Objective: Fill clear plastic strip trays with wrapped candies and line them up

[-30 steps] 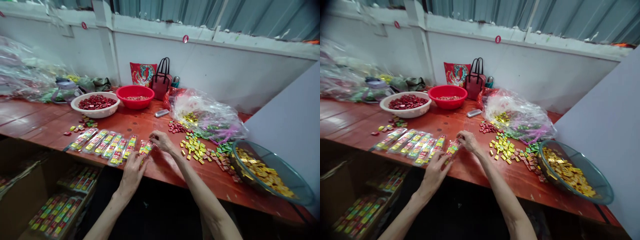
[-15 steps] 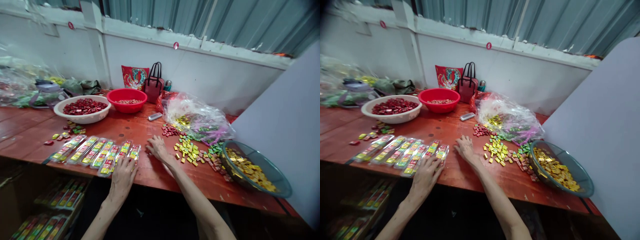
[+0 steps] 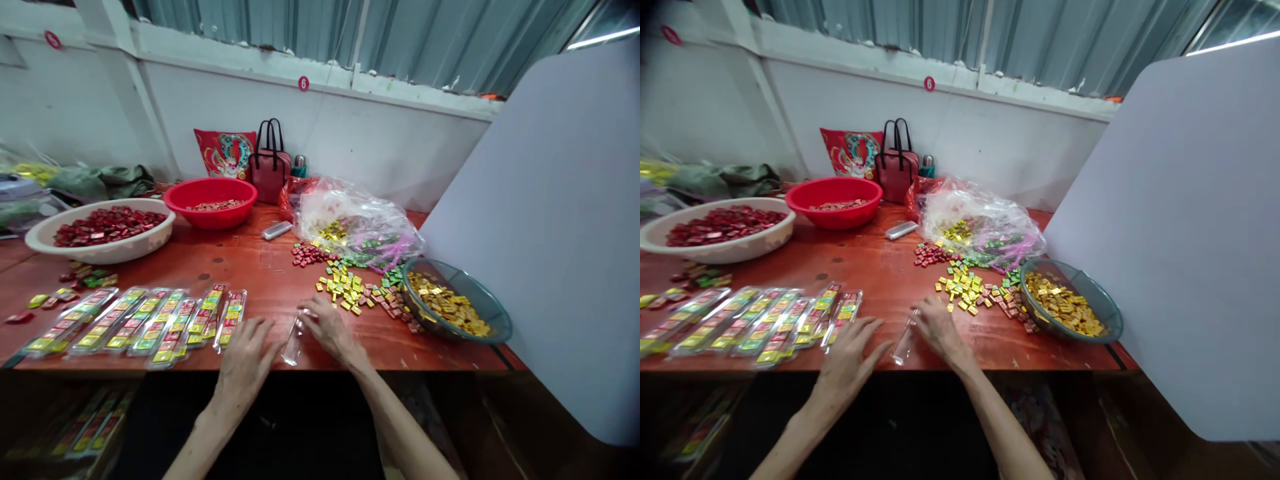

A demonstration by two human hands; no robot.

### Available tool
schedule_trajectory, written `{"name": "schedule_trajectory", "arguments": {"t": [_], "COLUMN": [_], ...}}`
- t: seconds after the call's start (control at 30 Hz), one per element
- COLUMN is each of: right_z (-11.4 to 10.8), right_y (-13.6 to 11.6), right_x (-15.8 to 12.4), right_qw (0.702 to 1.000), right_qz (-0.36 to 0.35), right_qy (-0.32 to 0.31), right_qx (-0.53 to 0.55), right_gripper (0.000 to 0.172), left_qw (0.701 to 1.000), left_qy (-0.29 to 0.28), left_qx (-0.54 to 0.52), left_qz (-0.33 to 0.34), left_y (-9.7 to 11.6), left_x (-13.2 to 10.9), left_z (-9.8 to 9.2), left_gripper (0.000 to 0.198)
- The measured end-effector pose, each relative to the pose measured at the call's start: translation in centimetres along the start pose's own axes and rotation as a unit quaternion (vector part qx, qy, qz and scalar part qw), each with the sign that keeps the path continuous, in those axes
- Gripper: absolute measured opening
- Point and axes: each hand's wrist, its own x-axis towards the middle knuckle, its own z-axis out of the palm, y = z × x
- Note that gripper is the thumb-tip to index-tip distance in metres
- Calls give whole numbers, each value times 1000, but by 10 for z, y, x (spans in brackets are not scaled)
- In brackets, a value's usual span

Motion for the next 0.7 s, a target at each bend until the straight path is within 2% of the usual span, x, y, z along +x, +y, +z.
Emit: {"name": "schedule_trajectory", "arguments": {"t": [0.1, 0.2, 0.27, 0.37, 0.43, 0.57, 0.7], "right_z": [-20, -31, -32, -28, -26, -25, -30], "right_y": [25, 50, 63, 77, 83, 91, 87], "right_x": [25, 49, 61, 71, 76, 83, 80], "right_qw": [993, 980, 976, 972, 971, 974, 982], "right_qz": [83, 144, 161, 173, 176, 174, 160], "right_qy": [36, 19, 1, -36, -64, -91, -89], "right_qx": [-69, -134, -148, -153, -148, -115, -47], "right_gripper": [14, 18, 18, 12, 9, 10, 13], "left_qw": [999, 996, 995, 991, 987, 980, 976], "left_qy": [-42, -76, -95, -125, -151, -183, -191], "left_qx": [-15, -4, -8, -33, -54, -83, -97], "left_qz": [-19, -38, -41, -35, -25, 5, 38], "left_y": [30, 47, 51, 47, 40, 26, 23], "left_x": [-1, 0, 2, 5, 6, 8, 12], "left_z": [20, 35, 38, 36, 32, 23, 23], "left_gripper": [44, 51, 44, 20, 10, 12, 14]}}
